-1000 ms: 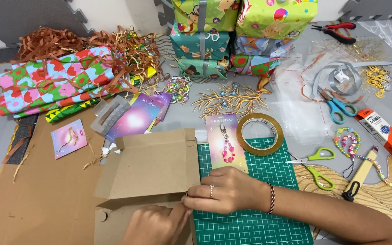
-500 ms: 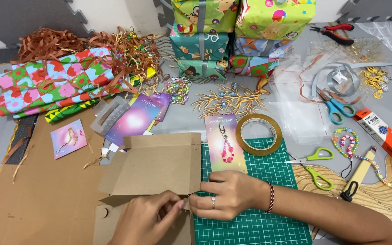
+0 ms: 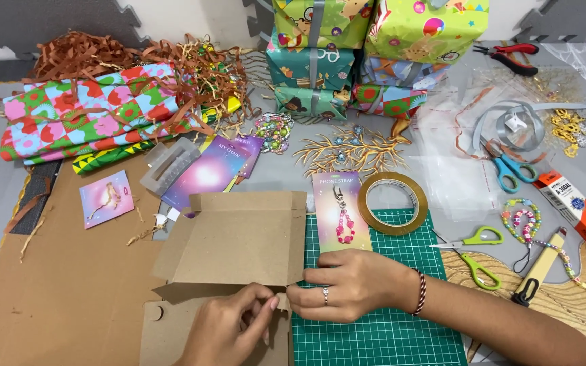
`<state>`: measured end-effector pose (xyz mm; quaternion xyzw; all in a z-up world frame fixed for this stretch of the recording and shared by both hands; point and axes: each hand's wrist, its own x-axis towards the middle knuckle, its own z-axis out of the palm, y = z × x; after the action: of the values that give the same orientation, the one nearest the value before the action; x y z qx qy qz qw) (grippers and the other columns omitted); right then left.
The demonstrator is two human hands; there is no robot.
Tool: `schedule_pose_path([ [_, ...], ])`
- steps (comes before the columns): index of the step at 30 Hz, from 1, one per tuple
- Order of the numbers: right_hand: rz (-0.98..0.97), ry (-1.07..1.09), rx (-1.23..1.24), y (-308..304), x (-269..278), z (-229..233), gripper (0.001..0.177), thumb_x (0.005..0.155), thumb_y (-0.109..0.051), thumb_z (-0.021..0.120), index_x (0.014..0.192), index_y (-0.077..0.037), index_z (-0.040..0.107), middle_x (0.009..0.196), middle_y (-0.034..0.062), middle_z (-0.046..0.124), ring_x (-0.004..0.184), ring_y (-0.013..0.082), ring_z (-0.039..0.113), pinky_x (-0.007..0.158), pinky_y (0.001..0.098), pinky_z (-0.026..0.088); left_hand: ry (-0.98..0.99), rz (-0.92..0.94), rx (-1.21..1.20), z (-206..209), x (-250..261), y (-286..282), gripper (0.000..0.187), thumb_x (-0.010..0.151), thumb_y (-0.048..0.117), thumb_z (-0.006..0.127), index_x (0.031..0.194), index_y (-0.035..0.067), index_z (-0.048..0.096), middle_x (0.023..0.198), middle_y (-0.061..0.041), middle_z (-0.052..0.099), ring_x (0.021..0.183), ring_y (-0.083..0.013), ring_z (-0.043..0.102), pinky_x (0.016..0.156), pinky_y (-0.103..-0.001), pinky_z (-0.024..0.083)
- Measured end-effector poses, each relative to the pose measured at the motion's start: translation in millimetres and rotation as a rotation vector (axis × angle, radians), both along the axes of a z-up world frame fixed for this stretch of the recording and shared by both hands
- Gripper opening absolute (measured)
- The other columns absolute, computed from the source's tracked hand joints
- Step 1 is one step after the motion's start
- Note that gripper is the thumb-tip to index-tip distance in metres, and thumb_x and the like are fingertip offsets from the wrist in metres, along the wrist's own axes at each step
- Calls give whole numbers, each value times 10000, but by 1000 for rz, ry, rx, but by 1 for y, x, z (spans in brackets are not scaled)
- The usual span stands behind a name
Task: Folding a small cardboard box, filling it with shredded paper, placing a jewelry item inside, and wrapping it with patterned paper.
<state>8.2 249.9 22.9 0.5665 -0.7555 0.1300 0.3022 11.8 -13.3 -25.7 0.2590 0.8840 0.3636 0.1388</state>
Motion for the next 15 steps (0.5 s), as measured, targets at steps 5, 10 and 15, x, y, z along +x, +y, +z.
schedule_pose_path([
  [5, 55, -40, 18, 2, -1, -2, 94, 1079, -121, 628, 1028, -72, 690, 1088, 65, 672, 783, 175, 620, 621, 272, 493, -696, 236, 319, -7, 11, 9, 183, 978, 213, 674, 977, 48, 755, 527, -39, 679, 453, -103, 609, 457, -256, 491],
  [10, 71, -53, 24, 1, -2, -3, 95, 1072, -107, 639, 1099, -57, 715, 1117, 80, 685, 815, 188, 634, 620, 281, 496, -1154, 276, 473, -37, 8, 6, 263, 1034, 206, 620, 1110, -31, 704, 622, -96, 595, 462, -153, 544, 356, -241, 368],
  [15, 111, -112, -4, 1, -3, -2, 73, 1071, -68, 632, 1034, -39, 688, 1117, 109, 684, 808, 211, 624, 608, 302, 489, -1208, 155, 662, -78, 16, 8, 190, 1085, 165, 572, 981, 7, 582, 684, -88, 553, 457, -136, 484, 346, -241, 347],
])
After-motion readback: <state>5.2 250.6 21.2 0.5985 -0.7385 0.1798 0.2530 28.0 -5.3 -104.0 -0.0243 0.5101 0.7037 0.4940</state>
